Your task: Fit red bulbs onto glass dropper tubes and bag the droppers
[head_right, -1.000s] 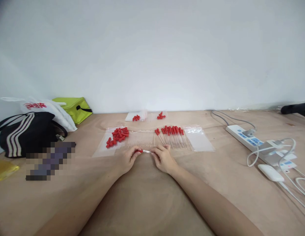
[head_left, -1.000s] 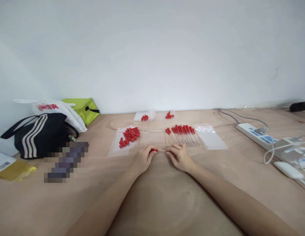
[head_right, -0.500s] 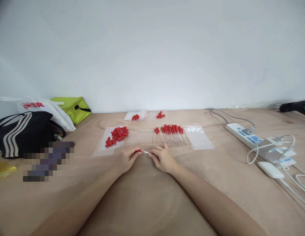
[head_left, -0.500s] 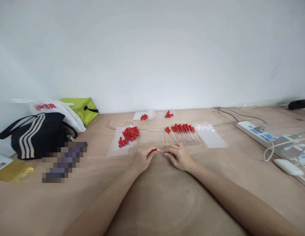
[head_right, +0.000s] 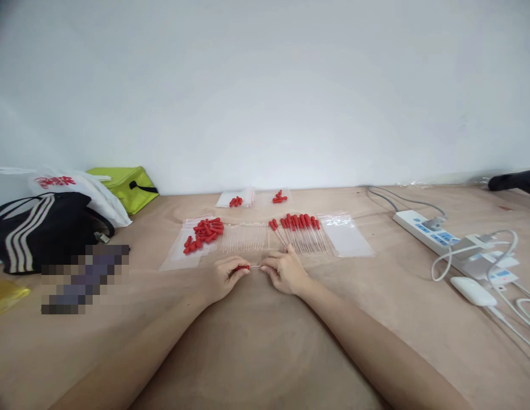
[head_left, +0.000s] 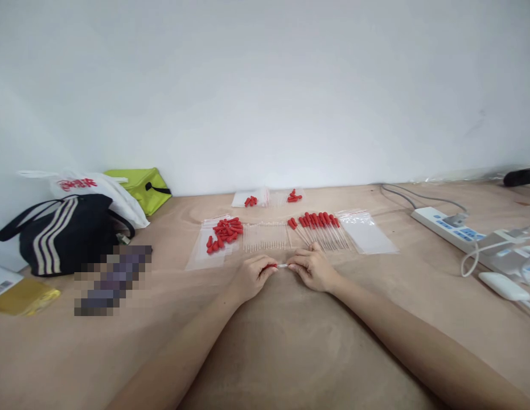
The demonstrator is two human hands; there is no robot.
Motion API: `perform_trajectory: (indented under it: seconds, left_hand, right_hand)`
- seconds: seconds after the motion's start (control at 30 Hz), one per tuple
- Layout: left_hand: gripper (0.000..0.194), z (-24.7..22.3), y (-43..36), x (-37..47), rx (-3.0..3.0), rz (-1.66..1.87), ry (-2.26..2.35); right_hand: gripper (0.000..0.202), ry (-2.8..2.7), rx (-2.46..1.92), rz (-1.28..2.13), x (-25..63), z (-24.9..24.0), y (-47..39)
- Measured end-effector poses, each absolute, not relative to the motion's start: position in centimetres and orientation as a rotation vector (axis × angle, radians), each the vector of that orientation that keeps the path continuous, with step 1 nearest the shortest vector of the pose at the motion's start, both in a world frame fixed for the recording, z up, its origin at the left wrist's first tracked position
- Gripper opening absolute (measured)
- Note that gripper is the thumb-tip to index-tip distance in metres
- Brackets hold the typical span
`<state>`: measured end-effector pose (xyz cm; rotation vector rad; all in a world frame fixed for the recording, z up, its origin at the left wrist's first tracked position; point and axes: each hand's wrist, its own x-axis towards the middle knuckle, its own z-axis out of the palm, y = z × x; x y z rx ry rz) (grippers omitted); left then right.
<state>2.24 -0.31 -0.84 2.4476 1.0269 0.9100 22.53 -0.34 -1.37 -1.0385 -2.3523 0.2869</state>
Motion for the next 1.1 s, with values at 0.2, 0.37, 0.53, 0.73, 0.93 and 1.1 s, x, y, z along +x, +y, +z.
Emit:
perform_trajectory:
  seconds: [0.2,0.37,0.53,0.73,0.93,1.1]
  left_hand:
    - [0.013,-1.3,-0.3,2.1,2.527,0.874,0.999]
    - [0.015,-1.3,-0.3,2.2,2.575,0.821,0.953]
    - [0.016,-1.3,-0.3,2.1,2.567,0.819,0.945]
    - [0.014,-0.9,0.0,1.8,2.585,0.891,0.978]
    - [0.022,-0.7,1.2,0.7,2.497,1.196,1.573]
    - [0.022,-0.5,2.4,-1.4,2.211,1.149,2.250]
  right_hand:
    - [0.025,-2.358,-1.046,0.258,21.9,-1.6,-0.7]
    - [0.023,-2.364,-1.029,0.270,21.6,-1.8,-0.7]
    - [0.023,-2.361,-1.013,0.293,21.6,-1.6,-0.6]
    - [0.020,-2.451,-1.034,0.041,21.9,-0.2,-1.0]
    - [0.020,-2.176,-1.483,0.084,23.2,0.3,1.2]
    - [0.026,-1.743,-1.847,0.119,23.2,0.1,4.9]
